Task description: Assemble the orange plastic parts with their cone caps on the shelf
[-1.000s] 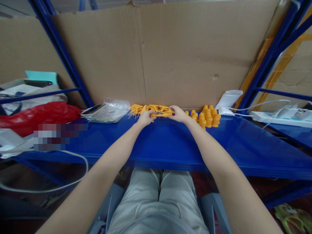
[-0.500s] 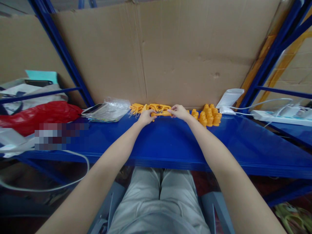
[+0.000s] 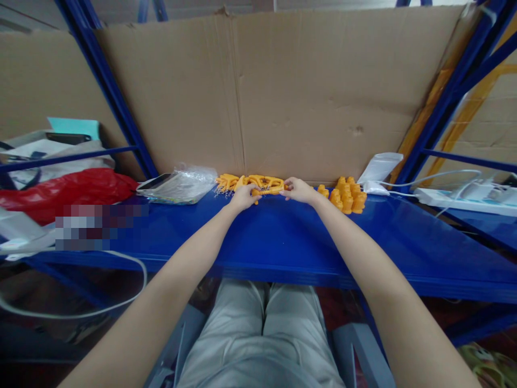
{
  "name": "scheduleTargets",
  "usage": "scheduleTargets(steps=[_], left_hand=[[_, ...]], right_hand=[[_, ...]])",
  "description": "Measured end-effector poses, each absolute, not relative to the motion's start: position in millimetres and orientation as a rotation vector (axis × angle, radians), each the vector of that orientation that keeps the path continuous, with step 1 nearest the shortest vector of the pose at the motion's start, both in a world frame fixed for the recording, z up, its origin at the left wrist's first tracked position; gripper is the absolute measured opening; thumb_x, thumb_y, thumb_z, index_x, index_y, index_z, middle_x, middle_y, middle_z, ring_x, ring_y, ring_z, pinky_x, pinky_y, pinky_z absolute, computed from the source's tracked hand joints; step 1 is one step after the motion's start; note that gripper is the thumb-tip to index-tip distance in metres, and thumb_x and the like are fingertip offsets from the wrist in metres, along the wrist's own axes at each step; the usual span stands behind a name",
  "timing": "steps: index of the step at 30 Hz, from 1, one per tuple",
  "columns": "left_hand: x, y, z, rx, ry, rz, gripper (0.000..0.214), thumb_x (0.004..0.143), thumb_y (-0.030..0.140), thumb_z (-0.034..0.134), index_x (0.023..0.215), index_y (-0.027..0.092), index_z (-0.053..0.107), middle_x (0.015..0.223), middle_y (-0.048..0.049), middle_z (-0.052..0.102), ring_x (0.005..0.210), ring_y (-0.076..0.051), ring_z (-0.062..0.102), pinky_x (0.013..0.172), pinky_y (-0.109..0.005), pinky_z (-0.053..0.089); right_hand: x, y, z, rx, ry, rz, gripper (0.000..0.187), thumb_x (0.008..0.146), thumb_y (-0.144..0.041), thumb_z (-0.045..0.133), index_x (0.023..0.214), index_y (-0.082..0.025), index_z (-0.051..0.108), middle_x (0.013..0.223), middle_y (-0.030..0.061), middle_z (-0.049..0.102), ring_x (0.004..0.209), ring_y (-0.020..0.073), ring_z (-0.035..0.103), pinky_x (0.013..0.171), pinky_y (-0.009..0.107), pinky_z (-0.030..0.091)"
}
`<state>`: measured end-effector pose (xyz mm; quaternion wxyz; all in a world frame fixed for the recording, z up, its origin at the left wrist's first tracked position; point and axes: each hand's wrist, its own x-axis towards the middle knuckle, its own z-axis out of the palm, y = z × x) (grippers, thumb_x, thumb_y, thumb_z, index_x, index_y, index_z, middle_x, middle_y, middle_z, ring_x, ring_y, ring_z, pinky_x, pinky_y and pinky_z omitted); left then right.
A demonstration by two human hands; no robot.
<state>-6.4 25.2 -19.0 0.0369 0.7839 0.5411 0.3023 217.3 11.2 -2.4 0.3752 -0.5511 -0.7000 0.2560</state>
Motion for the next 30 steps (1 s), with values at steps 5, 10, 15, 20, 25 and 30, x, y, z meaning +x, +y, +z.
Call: scheduleTargets(steps=[5, 10, 15, 20, 25, 30], left_hand=[[-4, 22, -18, 2.427, 1.638, 0.909, 0.027, 0.083, 0.018, 0.07, 0.11, 0.018, 0.075, 0.108, -0.0072, 0.076, 0.107, -0.024, 0.07, 0.1, -0.034, 0.052], [-3, 18, -17, 2.415, 1.619, 0.936, 0.028, 0.083, 0.015, 0.07, 0.11, 0.017, 0.075, 0.108, -0.008, 0.076, 0.107, -0.024, 0.07, 0.099, -0.032, 0.052], [-3, 18, -15, 2.409, 1.624, 0.907, 0.028, 0.083, 0.016, 0.07, 0.111, 0.017, 0.075, 0.111, -0.0085, 0.076, 0.109, -0.024, 0.07, 0.101, -0.033, 0.051], [-2, 17, -16, 2.391, 1.635, 0.91, 0.027, 0.084, 0.02, 0.07, 0.11, 0.018, 0.075, 0.105, -0.0072, 0.077, 0.106, -0.024, 0.071, 0.101, -0.034, 0.052], [-2, 17, -17, 2.417, 1.642, 0.918, 0.026, 0.084, 0.02, 0.069, 0.11, 0.019, 0.076, 0.109, -0.0081, 0.076, 0.108, -0.025, 0.071, 0.102, -0.035, 0.052], [-3, 18, -17, 2.433, 1.625, 0.911, 0.026, 0.084, 0.019, 0.069, 0.109, 0.02, 0.076, 0.107, -0.007, 0.076, 0.106, -0.024, 0.07, 0.102, -0.034, 0.051]], right_hand=[[221, 10, -19, -1.332, -1.677, 0.675, 0.028, 0.084, -0.015, 0.075, 0.109, -0.015, 0.065, 0.097, 0.0085, 0.072, 0.063, 0.0121, 0.07, 0.06, 0.024, 0.06], [224, 12, -27, -1.304, -1.677, 0.669, 0.032, 0.083, -0.018, 0.076, 0.113, -0.016, 0.064, 0.098, 0.0085, 0.072, 0.063, 0.0118, 0.07, 0.058, 0.022, 0.06], [223, 12, -29, -1.32, -1.67, 0.628, 0.036, 0.082, -0.019, 0.077, 0.115, -0.016, 0.065, 0.102, 0.0094, 0.072, 0.063, 0.0126, 0.071, 0.061, 0.024, 0.061], [219, 5, -26, -1.371, -1.647, 0.622, 0.038, 0.083, -0.02, 0.077, 0.118, -0.013, 0.064, 0.111, 0.0139, 0.071, 0.062, 0.0124, 0.071, 0.066, 0.026, 0.06], [219, 1, -23, -1.382, -1.656, 0.657, 0.034, 0.084, -0.034, 0.078, 0.109, -0.013, 0.066, 0.099, 0.0117, 0.073, 0.059, 0.0122, 0.07, 0.06, 0.023, 0.056], [216, -4, -19, -1.411, -1.652, 0.706, 0.021, 0.092, -0.036, 0.069, 0.09, -0.015, 0.063, 0.074, 0.0041, 0.071, 0.053, 0.0099, 0.064, 0.051, 0.018, 0.047]])
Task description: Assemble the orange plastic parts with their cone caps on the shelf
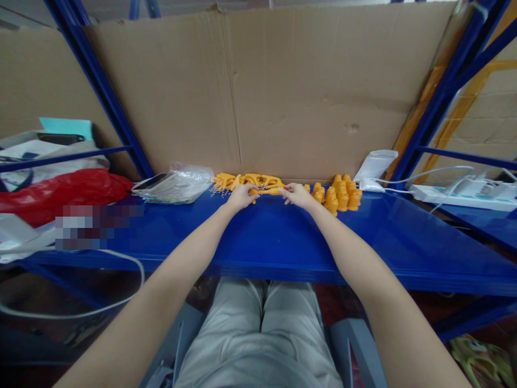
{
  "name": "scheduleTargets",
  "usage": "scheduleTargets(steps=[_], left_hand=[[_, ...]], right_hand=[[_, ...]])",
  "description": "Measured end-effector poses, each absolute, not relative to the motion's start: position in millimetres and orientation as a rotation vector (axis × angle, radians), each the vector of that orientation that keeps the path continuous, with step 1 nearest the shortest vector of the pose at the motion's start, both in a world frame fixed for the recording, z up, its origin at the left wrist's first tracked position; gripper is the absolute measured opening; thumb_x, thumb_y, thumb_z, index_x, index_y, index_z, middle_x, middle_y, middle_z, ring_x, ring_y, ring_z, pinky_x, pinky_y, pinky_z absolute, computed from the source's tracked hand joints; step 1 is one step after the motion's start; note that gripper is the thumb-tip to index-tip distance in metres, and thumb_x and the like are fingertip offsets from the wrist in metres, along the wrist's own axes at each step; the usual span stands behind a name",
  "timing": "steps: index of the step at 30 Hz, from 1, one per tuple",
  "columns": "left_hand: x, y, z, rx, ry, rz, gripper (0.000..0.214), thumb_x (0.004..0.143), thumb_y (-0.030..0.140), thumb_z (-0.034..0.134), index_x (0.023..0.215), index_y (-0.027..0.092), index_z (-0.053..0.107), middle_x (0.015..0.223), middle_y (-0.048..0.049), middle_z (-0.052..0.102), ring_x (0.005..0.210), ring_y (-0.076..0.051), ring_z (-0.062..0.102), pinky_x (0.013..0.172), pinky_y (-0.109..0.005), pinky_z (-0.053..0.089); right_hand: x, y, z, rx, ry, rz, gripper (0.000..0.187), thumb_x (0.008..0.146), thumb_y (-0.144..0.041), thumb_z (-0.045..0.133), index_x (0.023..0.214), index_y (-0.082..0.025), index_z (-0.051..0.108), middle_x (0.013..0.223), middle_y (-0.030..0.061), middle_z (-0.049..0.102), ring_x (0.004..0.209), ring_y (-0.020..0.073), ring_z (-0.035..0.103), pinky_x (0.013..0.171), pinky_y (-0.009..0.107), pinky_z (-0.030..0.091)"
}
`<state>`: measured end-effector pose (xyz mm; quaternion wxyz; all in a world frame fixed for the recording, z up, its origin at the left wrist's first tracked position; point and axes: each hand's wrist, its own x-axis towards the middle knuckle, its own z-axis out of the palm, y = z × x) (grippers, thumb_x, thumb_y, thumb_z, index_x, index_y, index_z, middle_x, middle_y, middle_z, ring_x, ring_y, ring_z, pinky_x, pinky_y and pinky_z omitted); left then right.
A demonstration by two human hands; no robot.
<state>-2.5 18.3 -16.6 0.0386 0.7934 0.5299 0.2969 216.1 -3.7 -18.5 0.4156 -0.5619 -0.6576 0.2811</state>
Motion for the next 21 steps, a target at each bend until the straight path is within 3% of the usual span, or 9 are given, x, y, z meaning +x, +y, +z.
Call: scheduleTargets(steps=[4, 8, 12, 15, 17, 21], left_hand=[[-1, 19, -17, 2.446, 1.623, 0.908, 0.027, 0.083, 0.018, 0.07, 0.11, 0.02, 0.076, 0.109, -0.0063, 0.076, 0.108, -0.024, 0.069, 0.102, -0.034, 0.051], [-1, 19, -17, 2.45, 1.614, 0.898, 0.029, 0.083, 0.018, 0.07, 0.112, 0.019, 0.075, 0.111, -0.0083, 0.076, 0.11, -0.025, 0.069, 0.102, -0.035, 0.051], [0, 19, -16, 2.436, 1.603, 0.901, 0.029, 0.083, 0.018, 0.072, 0.111, 0.019, 0.075, 0.113, -0.0082, 0.076, 0.111, -0.025, 0.068, 0.102, -0.036, 0.051], [0, 21, -17, 2.445, 1.592, 0.908, 0.027, 0.082, 0.017, 0.072, 0.109, 0.021, 0.076, 0.113, -0.0061, 0.076, 0.111, -0.024, 0.068, 0.103, -0.038, 0.051], [0, 22, -17, 2.446, 1.588, 0.913, 0.027, 0.082, 0.017, 0.071, 0.108, 0.023, 0.076, 0.112, -0.0045, 0.077, 0.11, -0.023, 0.068, 0.103, -0.038, 0.052], [-1, 22, -18, 2.428, 1.581, 0.932, 0.026, 0.083, 0.017, 0.071, 0.108, 0.021, 0.075, 0.114, -0.0057, 0.076, 0.112, -0.024, 0.068, 0.103, -0.036, 0.051]], right_hand=[[209, -9, -15, -1.512, -1.609, 0.671, 0.039, 0.1, -0.039, 0.056, 0.066, -0.018, 0.053, 0.055, -0.0016, 0.059, 0.044, 0.0066, 0.053, 0.049, 0.017, 0.042], [203, -13, -14, -1.596, -1.544, 0.678, 0.05, 0.103, -0.044, 0.045, 0.06, -0.019, 0.048, 0.049, -0.0032, 0.05, 0.037, 0.0054, 0.045, 0.043, 0.018, 0.036], [206, -13, -13, -1.56, -1.552, 0.654, 0.044, 0.102, -0.045, 0.047, 0.069, -0.018, 0.055, 0.063, 0.0009, 0.063, 0.042, 0.0058, 0.053, 0.045, 0.017, 0.039], [212, -10, -13, -1.463, -1.585, 0.672, 0.023, 0.098, -0.039, 0.06, 0.095, -0.017, 0.064, 0.085, 0.0047, 0.073, 0.053, 0.0078, 0.063, 0.05, 0.017, 0.045], [215, -7, -14, -1.415, -1.605, 0.698, 0.02, 0.094, -0.031, 0.067, 0.107, -0.017, 0.063, 0.095, 0.0066, 0.074, 0.058, 0.0087, 0.066, 0.051, 0.017, 0.048], [218, -3, -18, -1.401, -1.622, 0.702, 0.011, 0.094, -0.023, 0.065, 0.101, -0.015, 0.063, 0.085, 0.0055, 0.073, 0.055, 0.0079, 0.064, 0.05, 0.016, 0.048]])
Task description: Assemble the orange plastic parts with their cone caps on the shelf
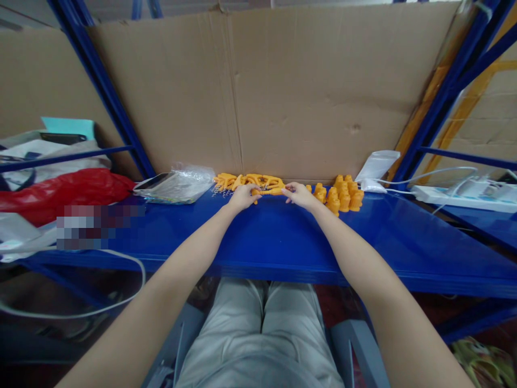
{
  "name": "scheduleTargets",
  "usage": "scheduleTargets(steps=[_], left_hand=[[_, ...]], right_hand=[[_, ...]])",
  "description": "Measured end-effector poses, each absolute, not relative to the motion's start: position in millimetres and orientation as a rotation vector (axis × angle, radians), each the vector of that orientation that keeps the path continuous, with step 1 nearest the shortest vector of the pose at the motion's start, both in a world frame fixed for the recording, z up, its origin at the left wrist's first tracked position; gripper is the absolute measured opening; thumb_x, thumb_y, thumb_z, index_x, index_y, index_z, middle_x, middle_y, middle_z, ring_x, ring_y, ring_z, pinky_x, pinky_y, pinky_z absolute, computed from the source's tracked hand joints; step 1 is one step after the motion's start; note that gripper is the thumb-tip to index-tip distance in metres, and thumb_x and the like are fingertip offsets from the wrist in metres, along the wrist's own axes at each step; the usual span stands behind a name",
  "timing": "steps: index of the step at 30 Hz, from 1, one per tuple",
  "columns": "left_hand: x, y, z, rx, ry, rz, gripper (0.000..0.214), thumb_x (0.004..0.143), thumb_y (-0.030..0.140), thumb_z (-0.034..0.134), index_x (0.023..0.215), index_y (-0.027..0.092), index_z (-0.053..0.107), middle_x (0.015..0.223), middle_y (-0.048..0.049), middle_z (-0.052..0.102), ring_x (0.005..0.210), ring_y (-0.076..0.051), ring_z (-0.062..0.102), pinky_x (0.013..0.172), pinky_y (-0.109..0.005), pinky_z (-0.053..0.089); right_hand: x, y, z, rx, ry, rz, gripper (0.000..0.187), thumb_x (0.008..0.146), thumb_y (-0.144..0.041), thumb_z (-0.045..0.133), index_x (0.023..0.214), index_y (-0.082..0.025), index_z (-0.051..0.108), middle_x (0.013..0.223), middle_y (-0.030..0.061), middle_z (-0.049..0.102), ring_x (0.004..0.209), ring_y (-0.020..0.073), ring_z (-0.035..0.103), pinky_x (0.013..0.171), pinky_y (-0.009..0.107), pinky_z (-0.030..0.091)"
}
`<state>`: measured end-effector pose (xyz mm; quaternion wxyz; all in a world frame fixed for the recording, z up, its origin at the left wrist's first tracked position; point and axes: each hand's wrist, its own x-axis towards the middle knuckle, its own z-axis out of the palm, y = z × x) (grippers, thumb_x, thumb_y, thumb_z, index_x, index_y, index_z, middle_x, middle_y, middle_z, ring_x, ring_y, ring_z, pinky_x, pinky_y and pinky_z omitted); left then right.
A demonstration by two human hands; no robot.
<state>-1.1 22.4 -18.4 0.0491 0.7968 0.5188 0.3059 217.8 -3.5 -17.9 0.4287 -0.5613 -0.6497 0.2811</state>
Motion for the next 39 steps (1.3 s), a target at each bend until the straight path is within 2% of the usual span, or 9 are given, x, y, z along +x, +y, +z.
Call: scheduleTargets(steps=[1, 8, 12, 15, 17, 23, 29, 34, 39], left_hand=[[-1, 22, -19, 2.423, 1.577, 0.938, 0.026, 0.083, 0.017, 0.071, 0.108, 0.021, 0.076, 0.114, -0.0061, 0.076, 0.112, -0.024, 0.068, 0.103, -0.036, 0.051], [-2, 20, -18, 2.431, 1.583, 0.925, 0.026, 0.083, 0.018, 0.07, 0.109, 0.019, 0.075, 0.113, -0.0088, 0.075, 0.111, -0.026, 0.068, 0.102, -0.036, 0.05], [-2, 20, -18, 2.439, 1.573, 0.948, 0.026, 0.083, 0.017, 0.07, 0.108, 0.018, 0.076, 0.112, -0.0083, 0.076, 0.109, -0.024, 0.069, 0.102, -0.034, 0.05], [-2, 20, -19, 2.429, 1.603, 0.947, 0.025, 0.083, 0.018, 0.07, 0.108, 0.019, 0.076, 0.11, -0.007, 0.076, 0.108, -0.024, 0.069, 0.101, -0.035, 0.05], [-1, 20, -19, 2.421, 1.621, 0.935, 0.025, 0.084, 0.019, 0.07, 0.108, 0.02, 0.075, 0.106, -0.0056, 0.077, 0.106, -0.023, 0.069, 0.1, -0.034, 0.051], [-2, 19, -19, 2.423, 1.585, 0.936, 0.025, 0.084, 0.019, 0.07, 0.108, 0.019, 0.075, 0.097, -0.0065, 0.077, 0.1, -0.023, 0.071, 0.098, -0.033, 0.051], [0, 21, -18, 2.464, 1.547, 0.991, 0.025, 0.083, 0.017, 0.069, 0.107, 0.021, 0.075, 0.106, -0.0058, 0.076, 0.106, -0.023, 0.069, 0.102, -0.036, 0.05], [1, 23, -20, 2.445, 1.544, 0.988, 0.024, 0.082, 0.019, 0.07, 0.105, 0.021, 0.075, 0.109, -0.0058, 0.076, 0.108, -0.023, 0.067, 0.103, -0.036, 0.05], [1, 22, -19, 2.462, 1.582, 0.95, 0.026, 0.083, 0.018, 0.068, 0.108, 0.02, 0.075, 0.104, -0.0071, 0.076, 0.102, -0.024, 0.069, 0.098, -0.037, 0.053]], right_hand=[[218, -3, -19, -1.407, -1.633, 0.705, 0.01, 0.096, -0.025, 0.063, 0.096, -0.015, 0.063, 0.079, 0.0044, 0.072, 0.053, 0.0077, 0.062, 0.048, 0.016, 0.047], [213, -2, -23, -1.524, -1.652, 0.625, 0.048, 0.102, -0.046, 0.048, 0.063, -0.019, 0.051, 0.052, -0.0003, 0.058, 0.04, 0.0066, 0.05, 0.043, 0.017, 0.039], [209, -5, -22, -1.538, -1.602, 0.654, 0.043, 0.103, -0.044, 0.046, 0.071, -0.017, 0.056, 0.06, 0.0017, 0.063, 0.041, 0.0059, 0.05, 0.042, 0.017, 0.037], [209, -6, -20, -1.433, -1.584, 0.729, 0.019, 0.097, -0.035, 0.061, 0.097, -0.016, 0.062, 0.08, 0.004, 0.072, 0.049, 0.0071, 0.06, 0.045, 0.016, 0.042], [210, -7, -19, -1.38, -1.592, 0.729, 0.021, 0.091, -0.031, 0.071, 0.102, -0.017, 0.062, 0.081, 0.0034, 0.073, 0.051, 0.008, 0.061, 0.048, 0.017, 0.045], [212, -10, -18, -1.342, -1.638, 0.746, 0.03, 0.089, -0.039, 0.072, 0.075, -0.018, 0.058, 0.058, -0.0004, 0.063, 0.044, 0.0083, 0.055, 0.048, 0.019, 0.044], [203, -17, -14, -1.525, -1.472, 0.864, 0.052, 0.103, -0.045, 0.045, 0.06, -0.018, 0.053, 0.042, 0.0008, 0.053, 0.033, 0.0072, 0.046, 0.036, 0.018, 0.032], [199, -21, -10, -1.572, -1.413, 0.921, 0.052, 0.101, -0.055, 0.043, 0.066, -0.018, 0.054, 0.042, -0.0004, 0.051, 0.031, 0.0071, 0.043, 0.031, 0.017, 0.028], [199, -24, -7, -1.468, -1.36, 1.061, 0.031, 0.101, -0.048, 0.048, 0.099, -0.019, 0.056, 0.065, 0.0016, 0.069, 0.04, 0.0089, 0.056, 0.036, 0.017, 0.038]])
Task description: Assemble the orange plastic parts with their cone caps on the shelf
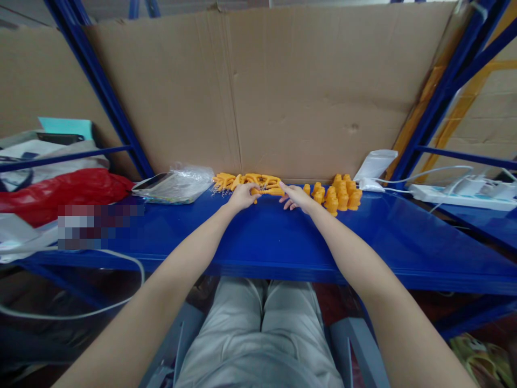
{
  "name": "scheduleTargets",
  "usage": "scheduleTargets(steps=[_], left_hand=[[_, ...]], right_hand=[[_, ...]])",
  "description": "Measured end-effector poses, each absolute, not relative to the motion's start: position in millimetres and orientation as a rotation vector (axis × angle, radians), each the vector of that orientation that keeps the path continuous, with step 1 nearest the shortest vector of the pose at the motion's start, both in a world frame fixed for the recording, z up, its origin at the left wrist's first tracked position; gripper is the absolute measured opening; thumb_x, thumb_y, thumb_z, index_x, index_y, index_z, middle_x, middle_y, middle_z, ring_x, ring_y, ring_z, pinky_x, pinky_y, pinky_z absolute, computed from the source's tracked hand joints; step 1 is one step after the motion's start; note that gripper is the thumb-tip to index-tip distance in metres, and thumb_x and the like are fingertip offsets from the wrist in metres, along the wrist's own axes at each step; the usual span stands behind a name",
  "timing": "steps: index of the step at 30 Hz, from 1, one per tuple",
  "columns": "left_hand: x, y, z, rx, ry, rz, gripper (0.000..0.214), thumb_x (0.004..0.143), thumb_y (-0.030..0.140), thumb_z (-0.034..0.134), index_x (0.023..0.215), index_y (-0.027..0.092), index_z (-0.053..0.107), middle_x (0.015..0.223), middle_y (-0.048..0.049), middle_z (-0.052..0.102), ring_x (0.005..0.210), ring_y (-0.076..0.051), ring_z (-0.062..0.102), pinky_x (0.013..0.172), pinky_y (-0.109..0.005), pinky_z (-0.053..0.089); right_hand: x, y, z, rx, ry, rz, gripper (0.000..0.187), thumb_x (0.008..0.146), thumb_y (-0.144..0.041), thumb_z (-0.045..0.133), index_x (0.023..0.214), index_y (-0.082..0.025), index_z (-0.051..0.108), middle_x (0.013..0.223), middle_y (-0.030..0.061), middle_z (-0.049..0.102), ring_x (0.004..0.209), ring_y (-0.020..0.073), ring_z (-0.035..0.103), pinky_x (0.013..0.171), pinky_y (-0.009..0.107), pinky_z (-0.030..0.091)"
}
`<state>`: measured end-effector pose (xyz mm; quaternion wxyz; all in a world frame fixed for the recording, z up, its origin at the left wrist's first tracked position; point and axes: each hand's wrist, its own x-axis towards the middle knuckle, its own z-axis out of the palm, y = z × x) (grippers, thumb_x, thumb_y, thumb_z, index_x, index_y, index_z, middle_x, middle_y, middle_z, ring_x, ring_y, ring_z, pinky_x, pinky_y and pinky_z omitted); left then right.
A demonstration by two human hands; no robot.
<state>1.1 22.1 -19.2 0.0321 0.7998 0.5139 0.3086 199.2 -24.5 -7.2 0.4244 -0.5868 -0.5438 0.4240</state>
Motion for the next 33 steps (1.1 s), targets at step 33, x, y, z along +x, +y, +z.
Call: scheduleTargets(steps=[33], left_hand=[[3.6, 22.7, -17.2, 2.499, 1.454, 1.024, 0.025, 0.082, 0.012, 0.072, 0.106, 0.017, 0.077, 0.108, -0.008, 0.077, 0.1, -0.023, 0.07, 0.098, -0.038, 0.052]], right_hand=[[199.2, -23.8, -6.1, -1.591, -1.27, 1.084, 0.053, 0.101, -0.056, 0.042, 0.066, -0.018, 0.052, 0.039, 0.0003, 0.05, 0.032, 0.0081, 0.045, 0.034, 0.017, 0.032]])
